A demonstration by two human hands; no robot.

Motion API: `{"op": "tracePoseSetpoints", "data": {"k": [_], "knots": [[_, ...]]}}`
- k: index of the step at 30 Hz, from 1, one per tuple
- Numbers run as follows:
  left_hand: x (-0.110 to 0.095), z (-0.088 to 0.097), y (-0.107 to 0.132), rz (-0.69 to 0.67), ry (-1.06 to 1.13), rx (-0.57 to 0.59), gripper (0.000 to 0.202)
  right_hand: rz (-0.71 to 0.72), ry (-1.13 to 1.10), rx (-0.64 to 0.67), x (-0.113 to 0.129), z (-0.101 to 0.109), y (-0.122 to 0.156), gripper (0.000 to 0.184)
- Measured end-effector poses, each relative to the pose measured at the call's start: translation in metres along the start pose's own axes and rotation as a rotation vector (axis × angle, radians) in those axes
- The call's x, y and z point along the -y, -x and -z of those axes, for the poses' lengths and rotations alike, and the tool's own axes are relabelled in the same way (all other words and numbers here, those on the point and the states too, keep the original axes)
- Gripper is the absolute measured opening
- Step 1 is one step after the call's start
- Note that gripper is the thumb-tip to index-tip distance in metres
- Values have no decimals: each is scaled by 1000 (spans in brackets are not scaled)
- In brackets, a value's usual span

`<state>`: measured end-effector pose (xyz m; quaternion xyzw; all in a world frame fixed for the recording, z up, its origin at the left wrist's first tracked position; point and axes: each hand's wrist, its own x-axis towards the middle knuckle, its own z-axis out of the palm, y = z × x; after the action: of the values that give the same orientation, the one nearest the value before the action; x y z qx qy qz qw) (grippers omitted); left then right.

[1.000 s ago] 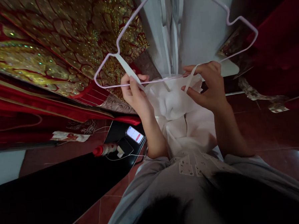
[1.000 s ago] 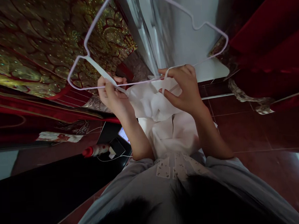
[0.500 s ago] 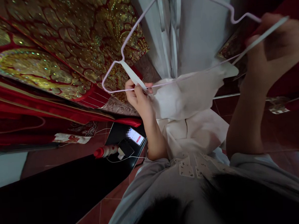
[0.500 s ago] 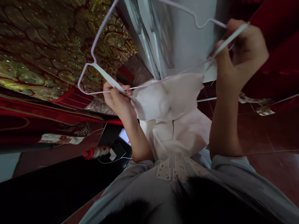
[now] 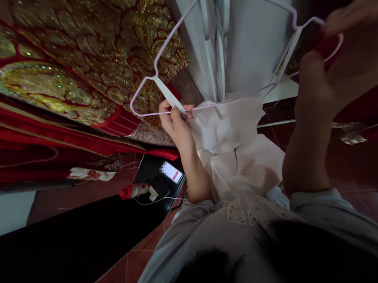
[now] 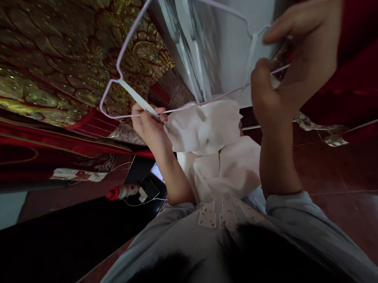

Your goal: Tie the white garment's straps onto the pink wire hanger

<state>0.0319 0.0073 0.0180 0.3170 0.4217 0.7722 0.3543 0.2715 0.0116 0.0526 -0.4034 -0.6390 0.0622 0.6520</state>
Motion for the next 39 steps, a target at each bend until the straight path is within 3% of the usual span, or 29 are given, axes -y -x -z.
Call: {"op": "tracePoseSetpoints", "data": {"k": [1,2,5,7,9,13,15,17,22,26,28,32,35,39], "knots": [[1,0,0,-6,-5,-4,22,74,17,-21,5,-4,8,21],[1,1,-1,-16,-6,-2,20,120,16,38,10,-9,16,18],[6,7,-1,-40,-27,33,13,154,84,433,15,-27,38,24],[9,14,-1,-50,-46,82,8,109,177,519,12,-39,50,29],[11,20,0,-118,-37,79,9,61,224,462,8,-49,59,31],[6,29,2,-389,-60,-116,25,61,183,407,10,-60,69,32],[4,30,2,-425,-121,-139,22,54,181,406,12,-62,71,33],[5,30,2,-395,-173,-68,16,43,185,405,13,-62,71,33],[6,29,5,-259,-185,115,33,39,185,397,6,-58,69,31],[-20,38,12,-85,-343,356,39,57,211,386,2,-51,62,28],[-38,44,15,-77,-365,428,38,87,211,387,2,-47,58,26],[-65,49,11,-172,-184,350,28,104,184,398,1,-44,55,27],[-75,48,-5,-132,-5,285,27,106,178,410,-1,-44,57,29],[-80,54,-26,-92,40,124,52,109,172,426,-2,-43,59,31]]}}
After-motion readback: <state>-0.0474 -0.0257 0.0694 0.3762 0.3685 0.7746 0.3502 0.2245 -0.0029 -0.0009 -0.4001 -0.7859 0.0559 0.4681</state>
